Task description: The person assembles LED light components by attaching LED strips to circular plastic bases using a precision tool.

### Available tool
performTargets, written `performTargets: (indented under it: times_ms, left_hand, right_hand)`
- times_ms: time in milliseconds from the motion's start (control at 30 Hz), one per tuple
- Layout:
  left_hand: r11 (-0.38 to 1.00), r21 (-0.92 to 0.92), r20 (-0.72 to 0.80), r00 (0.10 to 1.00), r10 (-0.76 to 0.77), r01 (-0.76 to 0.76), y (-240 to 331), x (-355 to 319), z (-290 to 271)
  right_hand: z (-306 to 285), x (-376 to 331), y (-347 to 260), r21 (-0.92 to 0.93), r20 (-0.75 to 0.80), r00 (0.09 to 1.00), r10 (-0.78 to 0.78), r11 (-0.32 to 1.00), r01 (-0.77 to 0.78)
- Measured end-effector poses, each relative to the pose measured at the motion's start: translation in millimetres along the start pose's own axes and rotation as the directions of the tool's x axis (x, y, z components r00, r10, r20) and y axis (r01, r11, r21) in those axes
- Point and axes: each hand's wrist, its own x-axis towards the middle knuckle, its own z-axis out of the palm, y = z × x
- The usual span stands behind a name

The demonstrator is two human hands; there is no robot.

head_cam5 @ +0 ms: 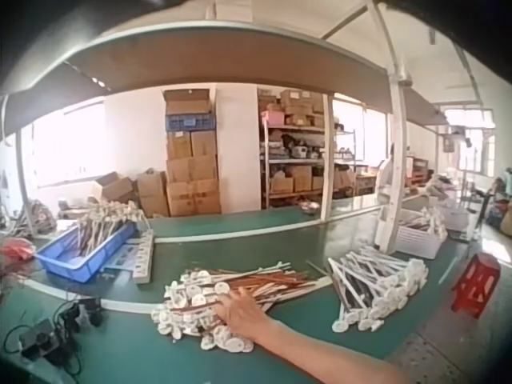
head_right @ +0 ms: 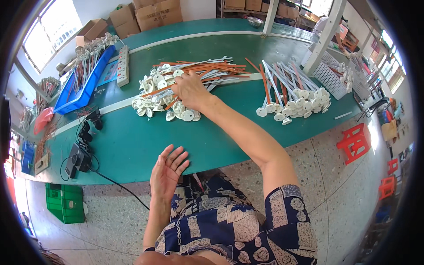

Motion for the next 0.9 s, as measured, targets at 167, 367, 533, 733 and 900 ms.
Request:
performTargets:
  times_ms: [167, 367, 533, 733, 900]
  left_hand:
    - [0.999, -0.050, 0.009, 1.000, 0.024, -0.023, 3.1, -1.4, -5.5]
    - [0.977, -0.123, 0.017, 0.984, 0.177, -0.173, 19.4, 2.4, 5.1]
    - [0.994, -0.070, 0.019, 0.996, 0.091, -0.089, 25.5, -12.5, -13.4]
    - [0.995, -0.102, 0.050, 0.999, 0.014, -0.009, 22.5, -26.2, -34.7]
    - [0.998, -0.006, 0.092, 0.993, -0.069, 0.070, 24.8, -33.8, -36.4]
  right_hand:
    - [-26.6, -4.2, -34.0, 0.141, -0.241, 0.966, -0.093, 0.982, 0.130]
    - [-54.8, -40.0, -112.7, 0.336, -0.259, 0.952, -0.162, 0.909, 0.246]
    - [-41.1, -58.0, -122.5, 0.444, -0.307, 0.952, -0.014, 0.883, 0.156]
    - [-36.2, -108.7, -149.3, 0.803, 0.122, 0.932, 0.341, 0.518, -0.295]
    - [-30.3, -110.6, -168.7, 0.789, 0.606, 0.742, 0.286, -0.328, -0.519]
